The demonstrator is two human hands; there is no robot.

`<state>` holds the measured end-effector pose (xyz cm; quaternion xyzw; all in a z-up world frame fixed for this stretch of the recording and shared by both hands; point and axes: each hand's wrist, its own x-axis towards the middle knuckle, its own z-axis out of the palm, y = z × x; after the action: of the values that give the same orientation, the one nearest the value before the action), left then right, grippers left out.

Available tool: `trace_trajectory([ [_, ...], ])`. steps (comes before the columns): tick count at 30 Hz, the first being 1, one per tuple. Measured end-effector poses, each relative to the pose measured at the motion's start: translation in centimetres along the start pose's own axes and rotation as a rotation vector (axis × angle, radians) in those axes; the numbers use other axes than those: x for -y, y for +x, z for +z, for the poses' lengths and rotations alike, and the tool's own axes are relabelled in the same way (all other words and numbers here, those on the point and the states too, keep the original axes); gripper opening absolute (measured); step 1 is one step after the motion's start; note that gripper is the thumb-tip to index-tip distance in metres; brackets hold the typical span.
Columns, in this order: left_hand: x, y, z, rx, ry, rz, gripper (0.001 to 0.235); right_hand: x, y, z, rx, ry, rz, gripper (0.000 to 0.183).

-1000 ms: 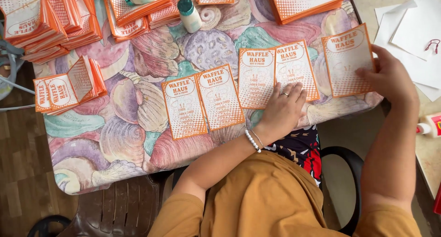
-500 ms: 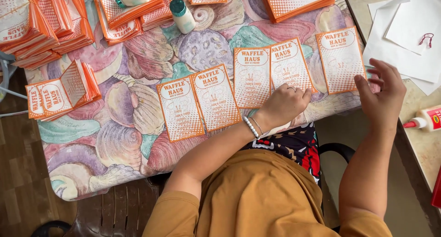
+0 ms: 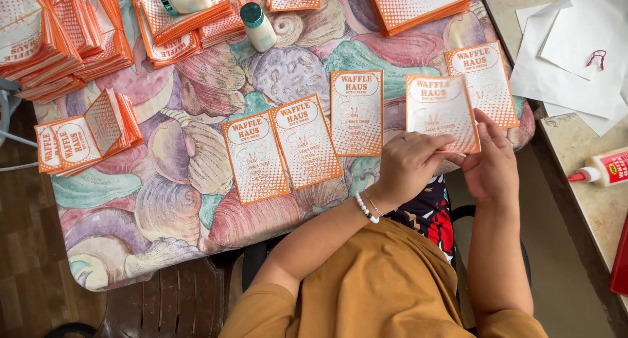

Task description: The person is manually assembling paper bags by applying glue to the edges of pre-printed templates and folding them into shape.

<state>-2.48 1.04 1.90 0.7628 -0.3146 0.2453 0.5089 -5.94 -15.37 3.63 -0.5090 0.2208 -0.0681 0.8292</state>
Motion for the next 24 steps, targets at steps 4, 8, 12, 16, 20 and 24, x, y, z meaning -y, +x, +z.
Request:
trace_trajectory([
  [4,-0.8,0.2,-1.8,-0.008,-0.227,-0.119,0.030,0.2,0.0,-0.7,0.057,0.064,0.026,0.052],
  [8,-1.4,0.8,-3.2,-0.009,-0.335,-0.182,0.027,-0.8,0.3,-1.1,0.160,0.116,0.037,0.061],
  [12,-1.9,1.7,-5.1,-0.070,-0.351,-0.245,0.018,-0.8,0.5,-0.9,-0.045,-0.059,-0.020,0.072],
  [16,-0.3,1.5,-5.9,-0.059,-0.222,-0.471,0.043,0.1,1.4,-2.2,-0.141,-0.380,-0.252,0.071],
  [20,1.5,1.1,-5.7,0.116,0.174,-0.358,0.095,2.9,1.2,-0.7,-0.200,-0.681,-0.345,0.058],
  [24,0.9,3.3,-5.0,0.313,0.409,0.032,0.063,3.7,3.2,-1.7,-0.086,-0.967,-0.373,0.063],
])
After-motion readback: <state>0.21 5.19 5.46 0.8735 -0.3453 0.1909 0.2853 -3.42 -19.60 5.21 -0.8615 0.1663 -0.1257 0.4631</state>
